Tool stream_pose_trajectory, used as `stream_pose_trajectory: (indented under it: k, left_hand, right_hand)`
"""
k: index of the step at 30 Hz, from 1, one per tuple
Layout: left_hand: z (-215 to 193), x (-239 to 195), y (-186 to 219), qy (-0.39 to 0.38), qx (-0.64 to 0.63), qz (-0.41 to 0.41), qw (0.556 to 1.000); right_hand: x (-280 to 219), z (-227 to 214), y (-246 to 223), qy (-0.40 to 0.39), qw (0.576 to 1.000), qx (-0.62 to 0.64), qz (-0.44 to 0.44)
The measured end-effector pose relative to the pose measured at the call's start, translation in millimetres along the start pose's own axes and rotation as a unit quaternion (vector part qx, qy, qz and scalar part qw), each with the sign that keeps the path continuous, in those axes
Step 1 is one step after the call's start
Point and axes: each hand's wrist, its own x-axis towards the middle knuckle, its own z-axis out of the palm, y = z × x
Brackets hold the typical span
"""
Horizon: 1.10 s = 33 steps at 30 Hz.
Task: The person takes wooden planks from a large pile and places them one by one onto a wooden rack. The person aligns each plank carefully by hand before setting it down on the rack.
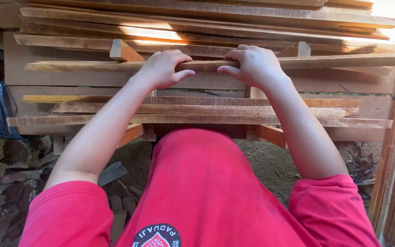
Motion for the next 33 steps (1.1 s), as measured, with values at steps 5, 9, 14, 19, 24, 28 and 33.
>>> stream_pose_trajectory:
  k: [5, 9, 14, 19, 24, 28, 33]
  left_hand:
    - [69, 10, -36, -0.026, -0.031, -0.047, 0.998]
    - [121, 16, -61, -0.034, 0.039, -0.078, 0.996]
    - [164, 16, -77, -0.075, 0.014, -0.112, 0.991]
    - [201, 27, -94, -0.157, 0.008, -0.161, 0.974]
    - [220, 30, -102, -0.173, 0.026, -0.151, 0.973]
    - [219, 22, -101, -0.147, 0.027, -0.137, 0.979]
    - [207, 12, -72, -0.029, 0.028, -0.162, 0.986]
  right_hand:
    - [23, 51, 15, -0.114, 0.992, -0.028, 0.04]
    - [34, 126, 38, -0.158, 0.985, -0.033, 0.061]
    - [35, 168, 49, -0.173, 0.983, 0.013, 0.056]
    - [35, 202, 63, -0.161, 0.984, 0.036, 0.062]
    - [37, 219, 72, -0.167, 0.984, 0.051, 0.045]
    - [36, 209, 66, -0.19, 0.979, 0.055, 0.039]
    - [46, 216, 62, -0.216, 0.971, 0.085, 0.065]
